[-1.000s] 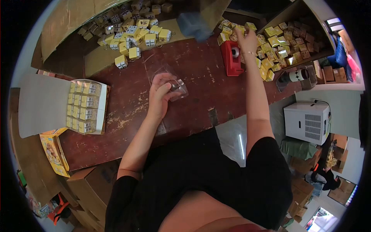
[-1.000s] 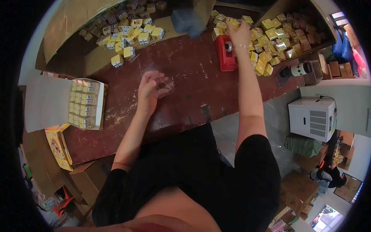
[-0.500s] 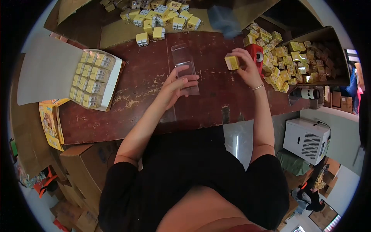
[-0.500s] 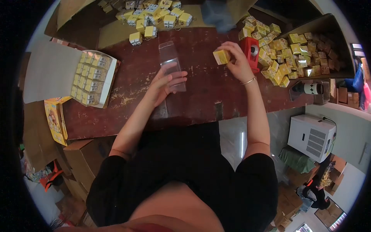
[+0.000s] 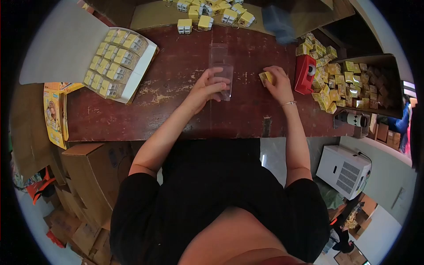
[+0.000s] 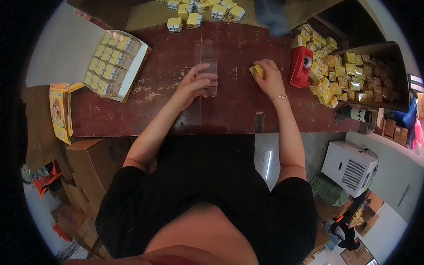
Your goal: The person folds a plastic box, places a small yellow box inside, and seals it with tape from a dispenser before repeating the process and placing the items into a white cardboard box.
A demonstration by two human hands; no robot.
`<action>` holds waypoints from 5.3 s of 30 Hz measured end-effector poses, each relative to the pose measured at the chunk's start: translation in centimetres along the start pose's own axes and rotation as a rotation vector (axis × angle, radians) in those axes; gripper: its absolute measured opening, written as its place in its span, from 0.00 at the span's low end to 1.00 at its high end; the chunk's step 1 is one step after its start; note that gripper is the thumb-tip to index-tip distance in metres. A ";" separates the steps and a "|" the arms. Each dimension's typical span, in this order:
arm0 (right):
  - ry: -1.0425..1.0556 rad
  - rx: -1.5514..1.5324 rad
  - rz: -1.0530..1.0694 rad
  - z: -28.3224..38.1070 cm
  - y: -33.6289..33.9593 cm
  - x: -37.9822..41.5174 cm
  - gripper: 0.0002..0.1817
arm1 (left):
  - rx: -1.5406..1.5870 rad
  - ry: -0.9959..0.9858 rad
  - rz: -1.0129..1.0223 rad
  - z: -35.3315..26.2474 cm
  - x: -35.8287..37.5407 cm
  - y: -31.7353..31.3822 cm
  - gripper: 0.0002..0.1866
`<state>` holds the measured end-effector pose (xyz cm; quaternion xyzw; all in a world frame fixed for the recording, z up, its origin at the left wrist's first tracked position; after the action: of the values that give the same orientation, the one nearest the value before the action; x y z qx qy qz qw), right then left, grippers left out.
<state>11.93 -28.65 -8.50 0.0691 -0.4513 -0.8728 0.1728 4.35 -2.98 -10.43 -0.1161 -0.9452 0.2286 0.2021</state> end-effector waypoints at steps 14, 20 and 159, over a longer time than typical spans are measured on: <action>0.267 -0.464 0.252 14.3 0.8 -2.0 0.25 | -0.138 -0.272 -0.132 0.3 0.9 0.8 0.34; 0.087 -0.771 0.011 10.9 -2.8 -1.5 0.17 | 0.112 -0.349 -0.307 0.9 0.3 1.3 0.33; -0.009 -0.484 -0.339 9.0 -4.3 4.2 0.44 | -0.451 -0.532 -0.124 -4.1 -2.1 -6.2 0.12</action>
<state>4.46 -21.03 -6.56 0.0966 -0.2127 -0.9717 0.0338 7.21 -7.43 -4.79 -0.0364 -0.9967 0.0234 -0.0684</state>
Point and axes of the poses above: each hand's wrist, its own x-axis away from the middle knuckle, its own y-axis out of the back of the hand, z = x × y, the point moved 5 cm from there along -x, towards the middle knuckle, and after that the axes turned 5 degrees about -x, right-handed, at the moved point
